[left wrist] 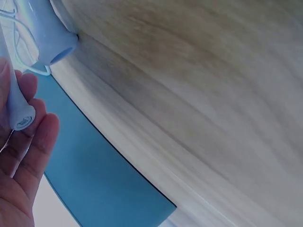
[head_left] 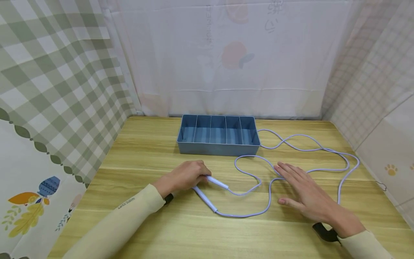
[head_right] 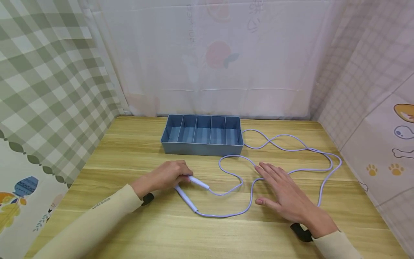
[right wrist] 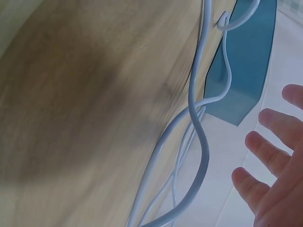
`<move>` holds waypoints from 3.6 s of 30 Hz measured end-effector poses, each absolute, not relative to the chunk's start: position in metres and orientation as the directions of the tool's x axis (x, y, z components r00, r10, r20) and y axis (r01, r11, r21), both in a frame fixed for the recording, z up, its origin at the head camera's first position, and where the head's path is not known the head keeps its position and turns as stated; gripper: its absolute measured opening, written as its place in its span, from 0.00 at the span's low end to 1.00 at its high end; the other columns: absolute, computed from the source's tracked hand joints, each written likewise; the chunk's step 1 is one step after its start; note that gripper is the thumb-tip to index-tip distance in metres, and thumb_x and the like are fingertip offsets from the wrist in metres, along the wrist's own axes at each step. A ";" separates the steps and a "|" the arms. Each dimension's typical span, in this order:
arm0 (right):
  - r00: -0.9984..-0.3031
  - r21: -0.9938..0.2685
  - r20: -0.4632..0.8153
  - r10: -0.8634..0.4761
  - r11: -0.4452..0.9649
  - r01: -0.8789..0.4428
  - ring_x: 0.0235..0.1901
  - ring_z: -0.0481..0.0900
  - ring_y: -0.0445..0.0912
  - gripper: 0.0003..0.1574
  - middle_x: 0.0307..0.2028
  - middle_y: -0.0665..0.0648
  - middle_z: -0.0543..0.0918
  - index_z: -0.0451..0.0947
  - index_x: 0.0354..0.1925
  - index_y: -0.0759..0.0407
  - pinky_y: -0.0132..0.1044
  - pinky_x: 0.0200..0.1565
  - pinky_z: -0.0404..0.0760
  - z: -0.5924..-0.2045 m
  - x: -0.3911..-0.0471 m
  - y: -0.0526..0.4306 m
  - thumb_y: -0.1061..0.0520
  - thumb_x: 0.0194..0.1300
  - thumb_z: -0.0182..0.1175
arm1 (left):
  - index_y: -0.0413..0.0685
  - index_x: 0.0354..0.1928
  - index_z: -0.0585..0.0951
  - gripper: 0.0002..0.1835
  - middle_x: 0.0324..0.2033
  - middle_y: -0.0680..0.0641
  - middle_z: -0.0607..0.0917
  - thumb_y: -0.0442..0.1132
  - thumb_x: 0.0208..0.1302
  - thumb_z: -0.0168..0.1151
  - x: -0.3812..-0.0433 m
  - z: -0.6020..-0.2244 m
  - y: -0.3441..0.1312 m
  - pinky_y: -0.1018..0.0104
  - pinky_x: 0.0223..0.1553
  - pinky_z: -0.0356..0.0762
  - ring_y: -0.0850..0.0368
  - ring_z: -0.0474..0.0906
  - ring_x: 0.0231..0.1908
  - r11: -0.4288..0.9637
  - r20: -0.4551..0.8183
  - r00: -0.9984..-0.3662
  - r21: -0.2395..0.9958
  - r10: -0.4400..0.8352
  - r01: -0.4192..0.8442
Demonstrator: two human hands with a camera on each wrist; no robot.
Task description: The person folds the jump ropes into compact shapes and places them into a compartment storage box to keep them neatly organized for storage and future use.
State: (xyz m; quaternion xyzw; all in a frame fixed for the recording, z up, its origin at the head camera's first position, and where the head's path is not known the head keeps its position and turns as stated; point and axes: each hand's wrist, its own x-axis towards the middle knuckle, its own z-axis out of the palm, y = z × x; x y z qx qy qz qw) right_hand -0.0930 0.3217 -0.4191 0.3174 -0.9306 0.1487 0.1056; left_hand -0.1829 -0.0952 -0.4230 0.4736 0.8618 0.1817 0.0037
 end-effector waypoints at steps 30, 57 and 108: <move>-0.747 -0.223 0.303 -0.592 0.718 -0.659 0.78 0.53 0.51 0.62 0.78 0.57 0.58 0.55 0.80 0.56 0.38 0.77 0.42 -0.417 -0.090 0.305 0.43 0.57 0.75 | 0.44 0.44 0.90 0.07 0.39 0.51 0.91 0.37 0.67 0.70 -0.186 -0.419 -0.111 0.66 0.43 0.82 0.58 0.84 0.38 0.522 0.236 -0.661 0.451 0.712 0.724; -0.564 -0.256 0.516 -0.645 0.512 -0.820 0.64 0.73 0.58 0.50 0.67 0.61 0.75 0.70 0.70 0.68 0.34 0.74 0.57 -0.425 -0.089 0.267 0.35 0.64 0.68 | 0.42 0.43 0.90 0.07 0.37 0.49 0.91 0.36 0.68 0.69 -0.187 -0.417 -0.113 0.73 0.32 0.79 0.65 0.83 0.33 0.487 0.250 -0.702 0.567 0.667 0.665; -0.709 -0.454 0.472 -0.524 0.546 -0.705 0.55 0.82 0.48 0.43 0.57 0.52 0.83 0.77 0.65 0.56 0.48 0.54 0.82 -0.442 -0.075 0.179 0.39 0.58 0.76 | 0.43 0.44 0.90 0.07 0.37 0.50 0.91 0.37 0.68 0.70 -0.185 -0.415 -0.111 0.73 0.32 0.79 0.65 0.82 0.33 0.492 0.241 -0.697 0.555 0.676 0.670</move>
